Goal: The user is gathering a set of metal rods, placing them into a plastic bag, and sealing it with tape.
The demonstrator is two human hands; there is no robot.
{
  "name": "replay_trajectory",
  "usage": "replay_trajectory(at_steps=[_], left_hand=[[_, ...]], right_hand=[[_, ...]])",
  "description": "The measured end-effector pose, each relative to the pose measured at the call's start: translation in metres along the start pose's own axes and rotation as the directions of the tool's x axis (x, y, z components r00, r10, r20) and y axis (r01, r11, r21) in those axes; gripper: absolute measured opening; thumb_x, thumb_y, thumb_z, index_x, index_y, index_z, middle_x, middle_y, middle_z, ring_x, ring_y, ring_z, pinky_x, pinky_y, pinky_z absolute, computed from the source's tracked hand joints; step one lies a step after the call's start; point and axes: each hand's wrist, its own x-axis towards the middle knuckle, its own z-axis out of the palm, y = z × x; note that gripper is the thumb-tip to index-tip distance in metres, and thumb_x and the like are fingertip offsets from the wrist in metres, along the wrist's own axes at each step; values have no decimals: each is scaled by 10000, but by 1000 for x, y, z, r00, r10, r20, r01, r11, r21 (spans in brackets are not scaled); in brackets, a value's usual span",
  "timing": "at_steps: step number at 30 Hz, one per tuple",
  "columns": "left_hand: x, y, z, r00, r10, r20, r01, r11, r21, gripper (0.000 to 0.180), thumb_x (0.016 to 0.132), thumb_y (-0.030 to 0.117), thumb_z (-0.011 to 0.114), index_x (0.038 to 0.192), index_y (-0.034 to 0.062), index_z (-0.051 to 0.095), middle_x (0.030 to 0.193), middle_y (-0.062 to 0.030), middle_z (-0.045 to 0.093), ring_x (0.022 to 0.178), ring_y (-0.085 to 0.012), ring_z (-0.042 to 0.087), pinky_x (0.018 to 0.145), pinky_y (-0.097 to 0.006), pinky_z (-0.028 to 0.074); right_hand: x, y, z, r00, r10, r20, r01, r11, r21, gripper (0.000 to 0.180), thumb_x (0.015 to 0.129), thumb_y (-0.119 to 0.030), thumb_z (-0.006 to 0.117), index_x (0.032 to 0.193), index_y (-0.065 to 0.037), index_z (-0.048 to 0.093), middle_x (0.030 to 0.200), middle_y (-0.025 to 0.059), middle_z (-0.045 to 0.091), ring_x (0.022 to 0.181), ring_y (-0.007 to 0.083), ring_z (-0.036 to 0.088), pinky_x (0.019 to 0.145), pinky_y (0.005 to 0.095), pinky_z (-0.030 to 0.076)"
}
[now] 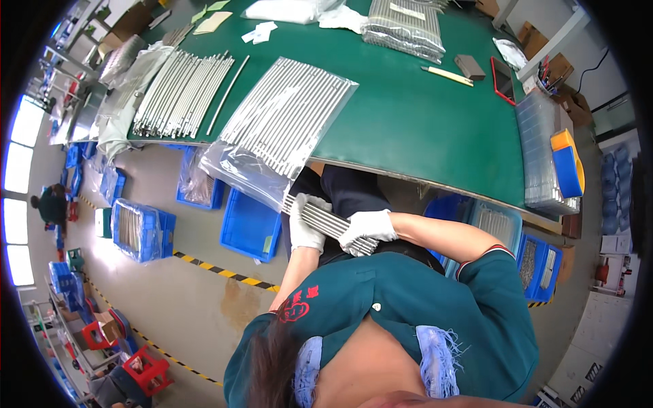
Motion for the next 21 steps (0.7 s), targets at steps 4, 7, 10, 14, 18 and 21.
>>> replay_trajectory(at_steps=[4, 7, 10, 14, 18, 21], left_hand=[[-1, 36, -1, 795, 566, 216, -501, 413, 761, 601, 805, 135, 693, 1293, -32, 385, 1126, -146, 570, 945, -190, 588, 831, -305, 478], [-36, 60, 27, 567, -285, 773, -792, -446, 417, 609, 638, 311, 763, 1127, 15, 553, 1107, -167, 565, 1077, -331, 510, 954, -417, 383], [-11, 29, -3, 273, -394, 878, -928, -348, 132, 414, 629, 262, 713, 947, 47, 558, 884, -129, 575, 925, -305, 553, 855, -428, 411], [3, 26, -6, 403, -404, 821, -885, -401, 237, 168, 667, 164, 657, 797, 83, 588, 683, -98, 574, 659, -293, 572, 630, -401, 450], [-2, 22, -8, 467, -100, 879, -840, -360, 405, 211, 660, 137, 681, 844, 75, 597, 722, -101, 597, 714, -290, 600, 641, -371, 472], [27, 1, -65, 856, -109, 505, -480, 194, 856, 337, 682, 71, 713, 990, 54, 578, 891, -97, 649, 874, -229, 645, 762, -288, 493]], right_hand=[[-14, 2, -1, 994, 83, -66, -84, 996, -26, 171, 745, -186, 688, 752, -19, 648, 700, 67, 640, 592, 135, 613, 557, 256, 494], [-14, 0, -2, 980, 195, -35, -197, 980, -39, 143, 746, -181, 682, 748, -41, 655, 692, 53, 642, 572, 120, 598, 530, 254, 474], [3, 4, -5, 973, 231, 10, -229, 969, -93, 153, 762, -196, 690, 767, -46, 659, 679, 51, 635, 572, 120, 599, 528, 253, 479], [0, -11, -1, 983, 163, -79, -171, 979, -108, 282, 812, -272, 684, 930, -23, 620, 776, 66, 643, 624, 145, 624, 545, 271, 523], [-43, -64, 21, 983, -121, -142, 79, 959, -272, 473, 926, -418, 480, 1220, -48, 506, 998, 123, 624, 712, 178, 638, 669, 309, 561], [-41, -70, 38, 722, -658, -214, 274, 556, -785, 447, 914, -421, 455, 1226, -117, 555, 1296, 103, 524, 1182, 257, 507, 972, 350, 418]])
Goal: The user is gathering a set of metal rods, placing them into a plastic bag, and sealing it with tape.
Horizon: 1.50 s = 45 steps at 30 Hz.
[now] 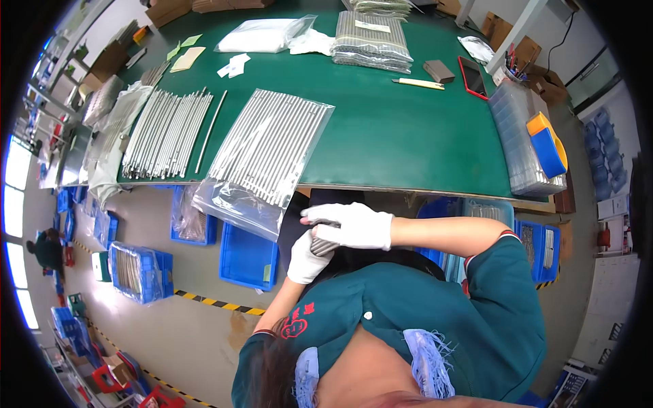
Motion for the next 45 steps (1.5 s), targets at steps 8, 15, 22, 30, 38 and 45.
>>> replay_trajectory(at_steps=[8, 15, 22, 30, 38, 45], left_hand=[[-9, 65, 1, 995, 100, -6, -100, 994, 33, 443, 719, 72, 709, 1129, 32, 545, 991, -91, 646, 940, -179, 639, 810, -276, 492], [31, 88, 24, 839, 522, 156, -539, 752, 381, 289, 736, 161, 659, 999, 68, 583, 895, -115, 646, 810, -305, 644, 683, -391, 520], [64, 109, 45, 962, 49, 270, -174, 870, 461, 257, 720, 225, 648, 905, 68, 562, 780, -170, 645, 755, -354, 634, 681, -401, 513], [53, 119, 58, 826, 321, 464, -556, 602, 573, 375, 672, 153, 697, 1020, 73, 583, 899, -138, 642, 819, -325, 627, 735, -394, 505], [33, 116, 63, 890, 332, 313, -456, 670, 586, 278, 721, 110, 675, 987, 71, 603, 880, -140, 653, 808, -314, 640, 718, -358, 510], [35, 111, 58, 877, 364, 313, -480, 660, 578, 307, 712, 111, 684, 1005, 55, 608, 882, -133, 662, 812, -301, 648, 733, -339, 517]], right_hand=[[14, 24, 26, 963, -195, -187, 186, 981, -62, 354, 891, -268, 445, 1136, -61, 594, 1099, 83, 633, 1017, 252, 602, 898, 345, 462], [-10, 44, 15, 943, -201, -267, 103, 934, -341, 428, 892, -390, 444, 1169, -88, 567, 1278, 105, 515, 1122, 278, 526, 927, 367, 446], [-178, 77, -40, 834, 353, -424, -373, 927, 38, 388, 907, -408, 476, 1008, -84, 664, 987, 85, 677, 899, 253, 643, 800, 349, 500], [-338, 180, 79, 402, 861, 313, -790, 152, 594, 409, 887, -417, 552, 995, -35, 650, 957, 120, 678, 842, 222, 665, 725, 335, 539], [-363, 209, 166, -172, 968, -183, -854, -54, 517, 514, 775, -422, 655, 1111, -39, 587, 1065, 200, 626, 1012, 363, 583, 858, 414, 452], [-348, 231, 168, -378, 869, -319, -710, -51, 702, 447, 763, -444, 651, 1061, -110, 644, 920, 144, 674, 890, 311, 639, 776, 399, 480]])
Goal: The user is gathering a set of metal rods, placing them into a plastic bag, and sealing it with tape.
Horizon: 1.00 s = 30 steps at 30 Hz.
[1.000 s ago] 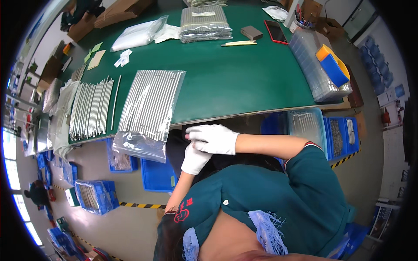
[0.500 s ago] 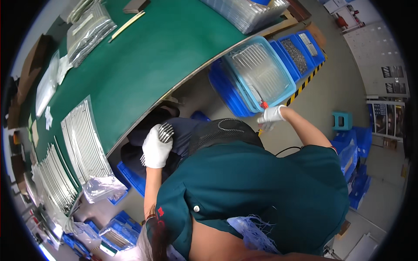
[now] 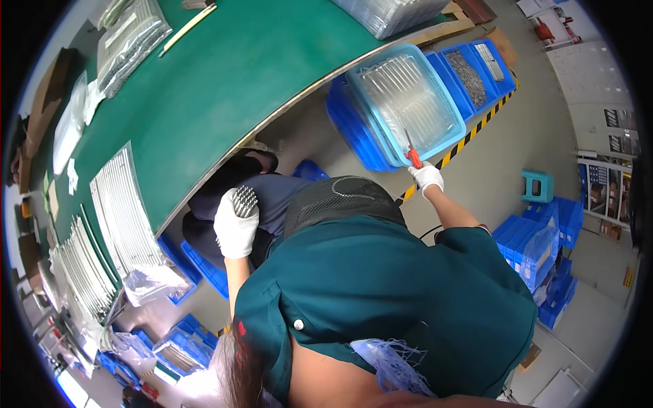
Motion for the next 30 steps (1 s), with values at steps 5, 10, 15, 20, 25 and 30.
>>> replay_trajectory(at_steps=[5, 10, 15, 20, 25, 30], left_hand=[[0, -12, 0, 995, 99, -5, -99, 995, -8, 273, 728, 128, 669, 985, 49, 619, 896, -122, 659, 824, -283, 645, 733, -329, 518], [6, -1, -14, 995, 80, 59, -72, 989, -126, 300, 701, 132, 681, 980, 44, 617, 893, -117, 659, 826, -273, 645, 735, -327, 519], [8, -10, -25, 980, -37, 198, 97, 948, -302, 310, 692, 104, 685, 980, 37, 593, 877, -92, 657, 796, -230, 646, 737, -304, 514], [8, -10, -31, 975, -43, 216, 115, 935, -335, 342, 698, 100, 696, 1013, 31, 584, 877, -82, 652, 784, -186, 633, 746, -277, 505], [8, -14, -31, 976, -49, 213, 116, 941, -318, 346, 698, 74, 695, 1021, 25, 582, 861, -57, 648, 756, -123, 613, 735, -254, 500], [6, -25, -24, 946, -117, 304, 241, 880, -409, 371, 704, 8, 673, 1060, 24, 568, 874, -15, 637, 771, -58, 589, 718, -218, 490]], right_hand=[[-19, 9, -21, 967, -236, -100, 239, 971, 27, 457, 781, -475, 597, 1076, -129, 637, 952, 158, 663, 885, 343, 626, 774, 402, 485], [-14, 12, -31, 843, -465, -271, 535, 783, 319, 395, 824, -77, 631, 1208, -23, 559, 1035, 81, 633, 869, 117, 587, 805, 255, 465], [-71, -95, -99, 375, -925, -69, 860, 318, 400, 402, 808, -164, 683, 1149, 17, 573, 1097, 124, 619, 926, 171, 607, 837, 283, 474], [-162, -205, -140, 250, -912, 326, 842, 371, 391, 531, 743, -396, 712, 1089, -6, 609, 1186, 107, 587, 989, 287, 601, 852, 332, 464], [-179, -239, -135, 272, -745, 609, 846, 487, 218, 569, 805, -482, 614, 1139, -23, 589, 1033, 182, 637, 943, 344, 610, 832, 351, 480], [-182, -252, -133, 290, -632, 719, 802, 571, 178, 527, 816, -501, 581, 1127, -77, 610, 934, 164, 661, 805, 340, 631, 723, 361, 496]])
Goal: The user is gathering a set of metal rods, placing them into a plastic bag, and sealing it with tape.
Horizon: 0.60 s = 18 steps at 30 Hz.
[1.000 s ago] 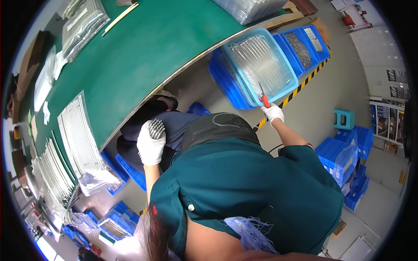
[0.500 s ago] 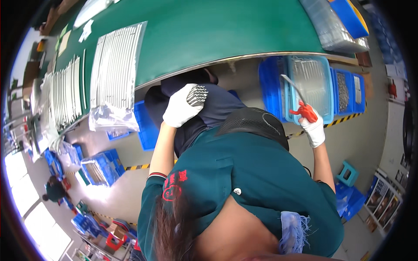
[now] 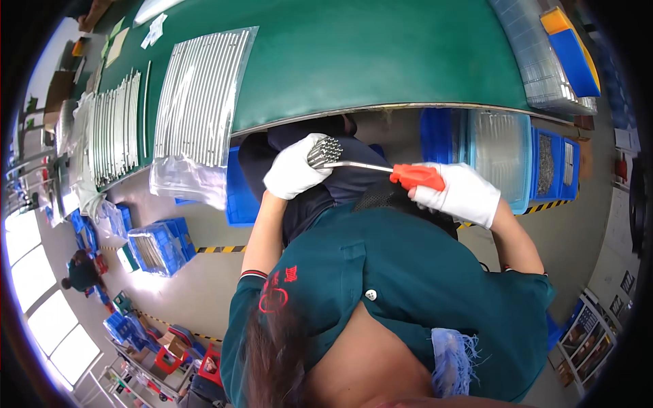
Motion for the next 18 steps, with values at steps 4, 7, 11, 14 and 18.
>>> replay_trajectory(at_steps=[4, 7, 11, 14, 18], left_hand=[[-2, 2, 2, 998, 55, -18, -53, 995, 84, 370, 709, 5, 671, 1063, 17, 565, 863, -14, 629, 772, -58, 583, 713, -217, 489], [1, 2, 3, 1000, 23, -4, -23, 999, 31, 391, 694, 21, 683, 1069, 26, 568, 863, -29, 632, 764, -67, 585, 710, -226, 492], [1, 12, 1, 1000, 13, -14, -11, 994, 112, 387, 687, 41, 687, 1057, 30, 576, 846, -41, 632, 739, -79, 583, 696, -234, 490], [1, 6, 3, 997, 49, -51, -42, 992, 123, 372, 685, 53, 690, 1040, 36, 582, 819, -38, 635, 718, -95, 593, 692, -244, 494], [1, 7, 3, 995, 88, -41, -81, 983, 163, 354, 687, 51, 688, 1023, 37, 578, 814, -30, 637, 715, -99, 601, 691, -243, 496]], right_hand=[[9, 12, 1, 997, -29, -66, 35, 994, 103, 473, 824, -465, 599, 1105, -85, 617, 764, 99, 659, 663, 226, 636, 646, 307, 495], [14, 11, 0, 995, 23, -94, -13, 994, 105, 427, 830, -426, 611, 1103, -99, 627, 704, 57, 644, 593, 150, 611, 590, 280, 483], [12, 10, 1, 998, 54, 24, -58, 971, 231, 426, 841, -451, 587, 1060, -88, 629, 687, 57, 633, 596, 174, 609, 588, 285, 476], [25, 21, 1, 970, -110, -216, 92, 992, -91, 373, 844, -400, 600, 1058, -97, 636, 670, 27, 616, 541, 109, 559, 523, 268, 456], [20, 18, -3, 998, 61, -5, -59, 985, 164, 405, 836, -434, 595, 1040, -87, 633, 669, 41, 614, 552, 139, 572, 540, 280, 464]])
